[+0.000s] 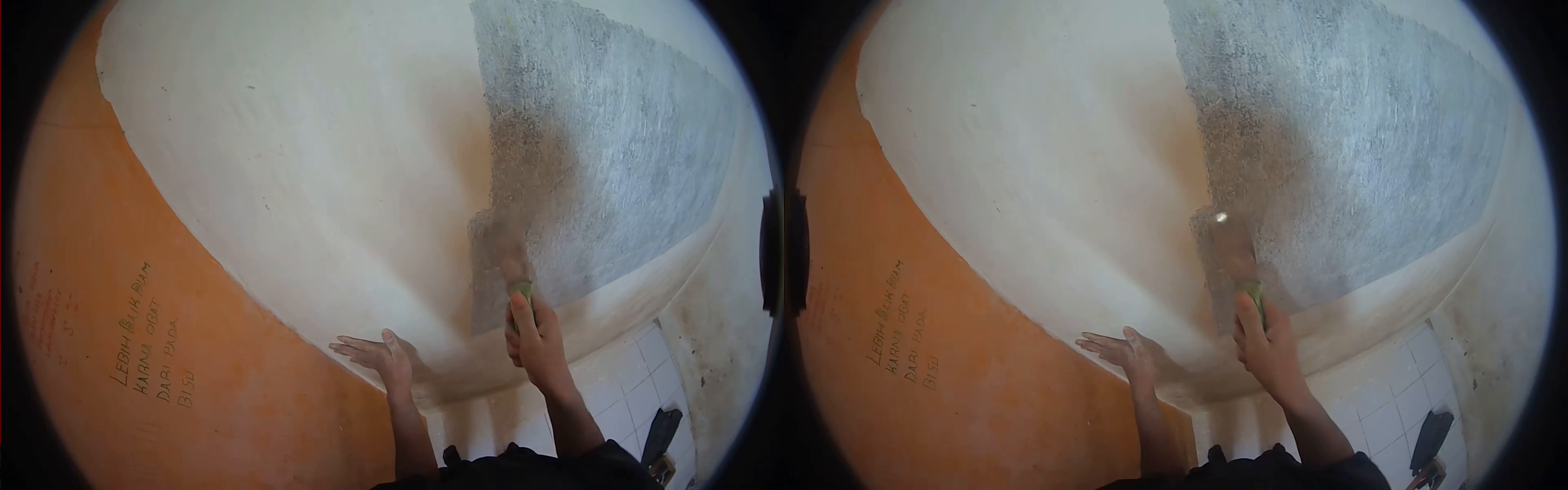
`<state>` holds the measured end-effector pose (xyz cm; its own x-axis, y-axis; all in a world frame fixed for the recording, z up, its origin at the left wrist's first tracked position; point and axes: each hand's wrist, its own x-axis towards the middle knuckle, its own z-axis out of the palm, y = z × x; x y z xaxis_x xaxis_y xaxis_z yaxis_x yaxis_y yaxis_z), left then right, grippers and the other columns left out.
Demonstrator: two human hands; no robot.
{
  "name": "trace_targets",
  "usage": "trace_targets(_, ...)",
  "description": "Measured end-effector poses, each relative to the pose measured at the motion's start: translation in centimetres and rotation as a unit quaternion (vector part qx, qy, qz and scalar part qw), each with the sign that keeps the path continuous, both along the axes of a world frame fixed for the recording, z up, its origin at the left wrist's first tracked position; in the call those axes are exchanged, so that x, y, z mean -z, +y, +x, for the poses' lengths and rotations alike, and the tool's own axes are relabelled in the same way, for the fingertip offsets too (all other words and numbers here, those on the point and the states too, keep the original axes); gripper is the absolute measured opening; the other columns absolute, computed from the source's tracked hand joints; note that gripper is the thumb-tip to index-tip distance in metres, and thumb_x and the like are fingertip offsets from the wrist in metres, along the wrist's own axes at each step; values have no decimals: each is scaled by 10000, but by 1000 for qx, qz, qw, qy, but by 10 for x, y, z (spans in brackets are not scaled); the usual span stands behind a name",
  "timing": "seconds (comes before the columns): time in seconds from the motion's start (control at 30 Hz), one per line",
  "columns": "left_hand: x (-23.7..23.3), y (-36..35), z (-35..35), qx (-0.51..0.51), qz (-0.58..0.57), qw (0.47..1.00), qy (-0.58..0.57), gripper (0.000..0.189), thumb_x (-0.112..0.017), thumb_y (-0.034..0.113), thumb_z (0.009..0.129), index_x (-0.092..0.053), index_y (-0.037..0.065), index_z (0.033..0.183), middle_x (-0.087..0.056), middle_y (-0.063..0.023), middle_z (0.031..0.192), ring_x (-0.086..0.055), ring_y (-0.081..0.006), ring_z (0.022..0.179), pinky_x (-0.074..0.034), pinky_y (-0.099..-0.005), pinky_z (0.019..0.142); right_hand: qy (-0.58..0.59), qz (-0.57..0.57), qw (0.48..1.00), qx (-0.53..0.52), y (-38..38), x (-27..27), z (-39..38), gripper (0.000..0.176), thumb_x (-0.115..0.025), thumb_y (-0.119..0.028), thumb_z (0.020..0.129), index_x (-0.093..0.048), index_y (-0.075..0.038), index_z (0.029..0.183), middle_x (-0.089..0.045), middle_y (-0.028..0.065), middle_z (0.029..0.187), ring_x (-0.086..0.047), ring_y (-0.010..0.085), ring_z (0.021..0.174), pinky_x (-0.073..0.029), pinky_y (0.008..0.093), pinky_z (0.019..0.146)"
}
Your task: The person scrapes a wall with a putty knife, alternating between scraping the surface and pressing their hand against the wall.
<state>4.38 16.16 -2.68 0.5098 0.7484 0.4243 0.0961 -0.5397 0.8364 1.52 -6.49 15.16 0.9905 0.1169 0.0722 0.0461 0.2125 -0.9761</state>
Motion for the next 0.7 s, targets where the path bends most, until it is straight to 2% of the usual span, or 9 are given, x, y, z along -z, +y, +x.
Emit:
trace_targets(0.07, 3, -3, -5, -19, 1, 1000, 11, 1062, -318, 722, 889, 180, -20, 1462, 229, -332, 1494, 181, -482, 1406, -6, -683, 1073, 3, 4, 1000, 0, 4, -14, 2, 302, -493, -343, 1003, -491, -91, 837, -392, -70, 610, -363, 13, 473, -286, 207, 396)
trace_targets(0.13, 5, -3, 0, -36, 28, 999, -15, 1050, -321, 719, 890, 157, -12, 1473, 208, -323, 1506, 159, -485, 1411, -13, -686, 1072, -60, 25, 998, -19, 9, -45, 8, 308, -493, -337, 1003, -487, -87, 823, -389, -69, 593, -356, 13, 466, -287, 203, 398)
trace_targets(0.17, 6, 0, 5, -34, 36, 999, -22, 1050, -321, 719, 890, 157, -12, 1473, 208, -323, 1506, 159, -485, 1411, -13, -686, 1072, -66, 33, 997, -16, 5, -35, 6, 308, -493, -337, 1003, -487, -87, 823, -389, -69, 593, -356, 13, 466, -287, 203, 398)
trace_targets(0.23, 13, 0, 6, -57, 24, 998, -13, 1040, -332, 710, 892, 135, -7, 1482, 196, -315, 1514, 149, -484, 1414, -25, -688, 1071, 11, -9, 1000, -1, -9, -3, -2, 319, -493, -337, 1003, -486, -82, 812, -386, -68, 580, -356, 15, 461, -289, 202, 398)
trace_targets(0.43, 6, -4, 3, -49, 24, 998, -25, 1026, -330, 703, 897, 124, -4, 1487, 196, -305, 1519, 140, -478, 1419, -41, -704, 1059, -17, -58, 998, 9, -16, -8, 0, 343, -492, -345, 1004, -487, -67, 804, -394, -63, 585, -356, 8, 469, -291, 201, 397)
trace_targets(0.57, 6, -5, 7, -55, 24, 998, -27, 1016, -327, 695, 904, 123, -4, 1487, 196, -297, 1522, 139, -475, 1421, -40, -704, 1059, 0, -29, 1000, 12, -15, -4, -3, 345, -490, -343, 1005, -489, -64, 803, -392, -64, 578, -349, 9, 459, -285, 201, 396)
trace_targets(0.63, 8, -4, 3, -59, 33, 998, -12, 1010, -328, 691, 908, 117, -7, 1487, 190, -298, 1523, 140, -474, 1421, -38, -695, 1066, -30, -32, 999, 14, -6, -11, -1, 374, -473, -408, 1002, -453, -97, 796, -367, -61, 553, -303, 13, 407, -230, 201, 354)
trace_targets(0.7, 3, -3, 9, -57, 23, 998, -19, 1014, -327, 696, 905, 119, -5, 1487, 189, -302, 1522, 139, -474, 1421, -35, -692, 1068, -30, -44, 999, 1, -21, -20, 4, 362, -487, -382, 1001, -475, -81, 801, -386, -61, 568, -334, 12, 445, -258, 203, 381)
